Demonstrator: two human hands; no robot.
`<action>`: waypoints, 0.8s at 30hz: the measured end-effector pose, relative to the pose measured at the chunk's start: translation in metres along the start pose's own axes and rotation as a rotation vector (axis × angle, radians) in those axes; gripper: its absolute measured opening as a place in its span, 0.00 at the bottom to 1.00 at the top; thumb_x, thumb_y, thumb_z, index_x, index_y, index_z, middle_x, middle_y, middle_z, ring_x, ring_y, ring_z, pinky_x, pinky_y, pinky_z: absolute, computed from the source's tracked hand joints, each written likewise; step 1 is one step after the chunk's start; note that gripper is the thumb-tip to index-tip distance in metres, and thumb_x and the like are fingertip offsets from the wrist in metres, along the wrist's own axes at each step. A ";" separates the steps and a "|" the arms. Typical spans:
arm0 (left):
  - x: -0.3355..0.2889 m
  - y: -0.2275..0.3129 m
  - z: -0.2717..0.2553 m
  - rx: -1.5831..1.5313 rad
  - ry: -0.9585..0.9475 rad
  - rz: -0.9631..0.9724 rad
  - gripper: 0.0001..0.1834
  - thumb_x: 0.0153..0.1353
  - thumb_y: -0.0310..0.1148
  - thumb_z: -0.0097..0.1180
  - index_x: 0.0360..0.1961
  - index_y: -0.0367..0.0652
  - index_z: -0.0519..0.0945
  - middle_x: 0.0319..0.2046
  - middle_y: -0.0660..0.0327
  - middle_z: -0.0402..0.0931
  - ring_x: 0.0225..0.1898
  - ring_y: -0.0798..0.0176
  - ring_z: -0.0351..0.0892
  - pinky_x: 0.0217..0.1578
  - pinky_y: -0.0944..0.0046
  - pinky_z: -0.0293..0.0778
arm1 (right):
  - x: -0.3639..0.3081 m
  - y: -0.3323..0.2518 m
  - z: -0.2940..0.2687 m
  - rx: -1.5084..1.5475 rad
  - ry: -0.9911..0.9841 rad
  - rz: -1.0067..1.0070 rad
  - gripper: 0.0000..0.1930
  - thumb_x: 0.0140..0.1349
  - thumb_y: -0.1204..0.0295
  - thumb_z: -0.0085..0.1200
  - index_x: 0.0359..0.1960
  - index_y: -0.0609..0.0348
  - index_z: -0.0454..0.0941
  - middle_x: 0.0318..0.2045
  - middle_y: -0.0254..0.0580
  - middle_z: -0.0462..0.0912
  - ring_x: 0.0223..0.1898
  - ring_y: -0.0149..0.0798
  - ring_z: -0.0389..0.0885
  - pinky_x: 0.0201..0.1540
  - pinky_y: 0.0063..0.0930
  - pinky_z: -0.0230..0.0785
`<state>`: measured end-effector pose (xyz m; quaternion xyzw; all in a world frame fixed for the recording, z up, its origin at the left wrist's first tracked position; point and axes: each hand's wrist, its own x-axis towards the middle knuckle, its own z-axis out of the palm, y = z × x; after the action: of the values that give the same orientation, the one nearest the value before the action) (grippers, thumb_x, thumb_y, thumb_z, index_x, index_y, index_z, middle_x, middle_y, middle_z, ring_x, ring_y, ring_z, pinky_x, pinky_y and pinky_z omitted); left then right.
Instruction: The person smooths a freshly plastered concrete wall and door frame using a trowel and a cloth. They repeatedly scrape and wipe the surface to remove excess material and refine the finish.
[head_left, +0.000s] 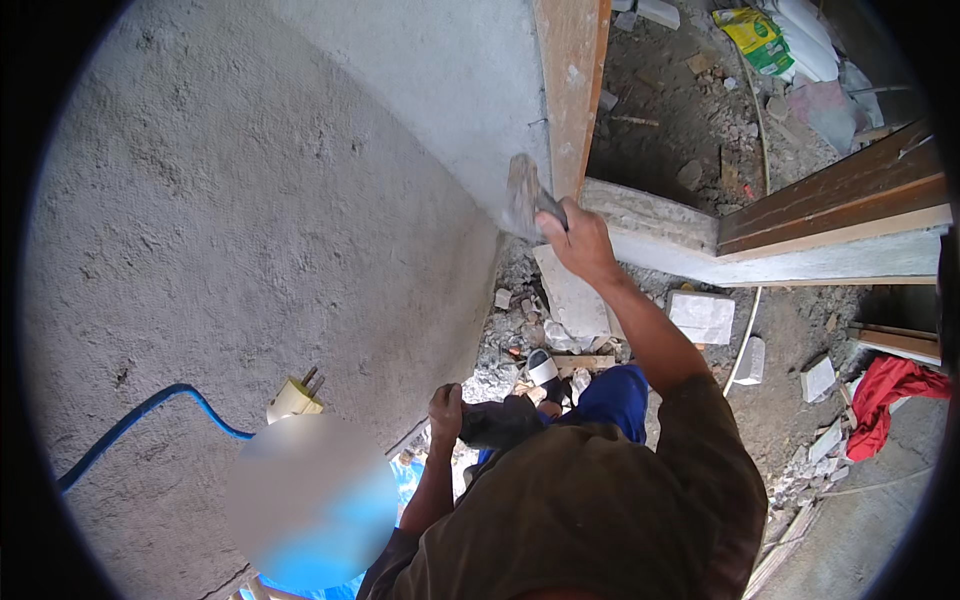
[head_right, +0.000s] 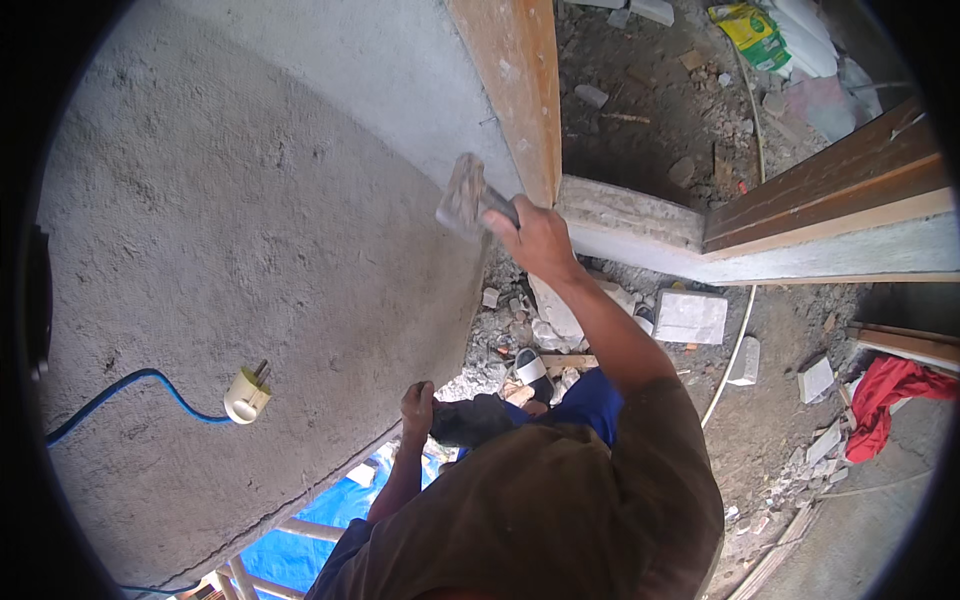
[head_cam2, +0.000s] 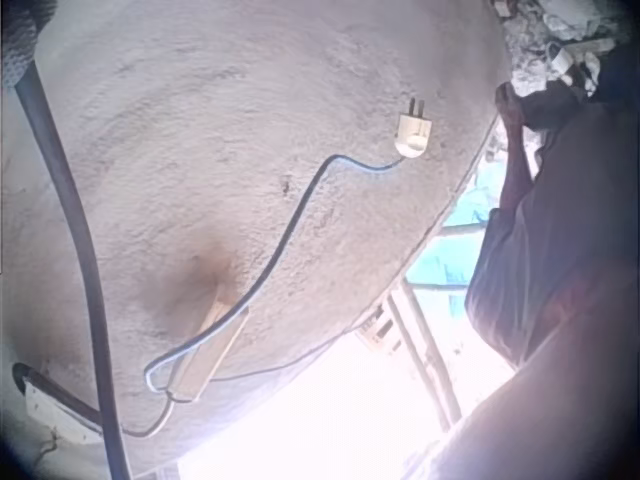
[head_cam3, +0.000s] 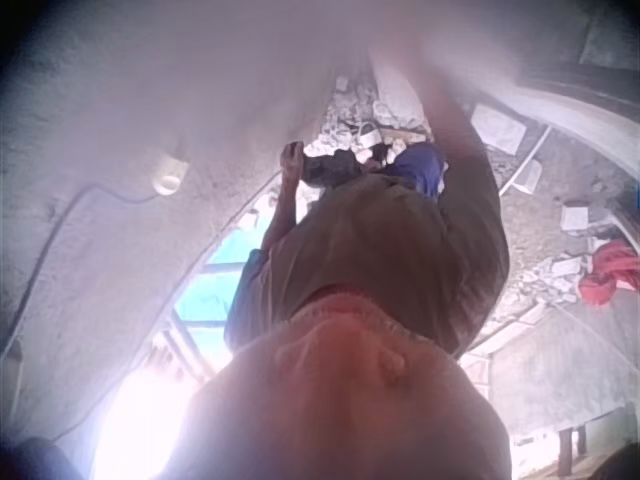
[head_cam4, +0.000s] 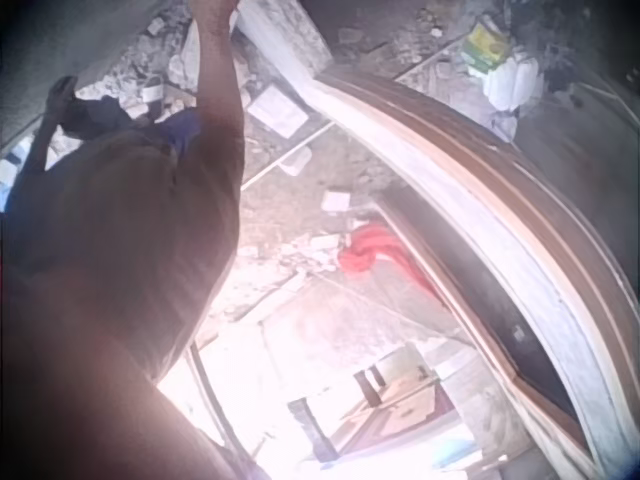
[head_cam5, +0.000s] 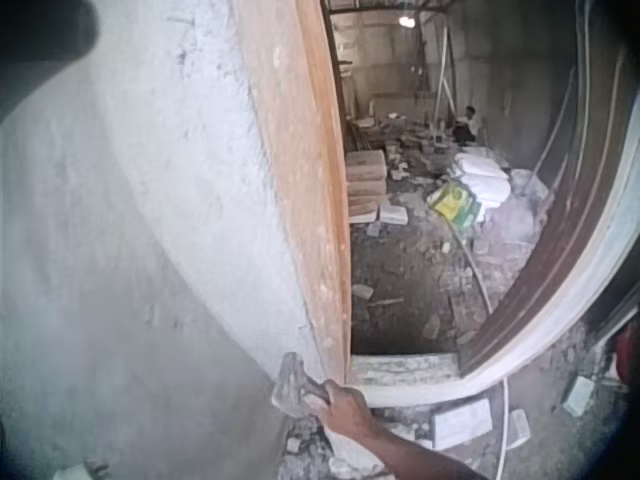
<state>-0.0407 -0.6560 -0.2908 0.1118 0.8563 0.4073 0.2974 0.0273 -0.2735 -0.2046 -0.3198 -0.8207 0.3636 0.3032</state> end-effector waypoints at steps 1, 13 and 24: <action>-0.002 0.000 0.003 -0.067 0.010 -0.022 0.18 0.63 0.38 0.53 0.39 0.29 0.77 0.20 0.58 0.75 0.20 0.67 0.74 0.24 0.66 0.70 | -0.001 -0.008 -0.006 0.038 0.012 -0.074 0.23 0.57 0.51 0.58 0.28 0.61 0.70 0.19 0.54 0.77 0.24 0.57 0.79 0.25 0.43 0.70; 0.007 -0.011 0.010 -0.080 -0.032 0.023 0.18 0.64 0.38 0.53 0.38 0.28 0.77 0.19 0.59 0.75 0.20 0.68 0.73 0.23 0.67 0.69 | -0.002 -0.024 -0.002 0.079 -0.040 -0.108 0.25 0.55 0.49 0.59 0.26 0.63 0.71 0.18 0.55 0.76 0.23 0.58 0.79 0.27 0.43 0.71; 0.007 -0.009 0.011 0.002 -0.043 0.003 0.18 0.63 0.38 0.52 0.39 0.30 0.78 0.19 0.58 0.75 0.20 0.68 0.74 0.24 0.66 0.70 | 0.004 -0.012 -0.013 0.023 -0.084 -0.097 0.28 0.56 0.44 0.55 0.28 0.63 0.73 0.20 0.58 0.77 0.26 0.60 0.79 0.29 0.46 0.70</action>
<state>-0.0397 -0.6514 -0.3058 0.1222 0.8498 0.4045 0.3150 0.0309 -0.2713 -0.1867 -0.2606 -0.8430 0.3712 0.2892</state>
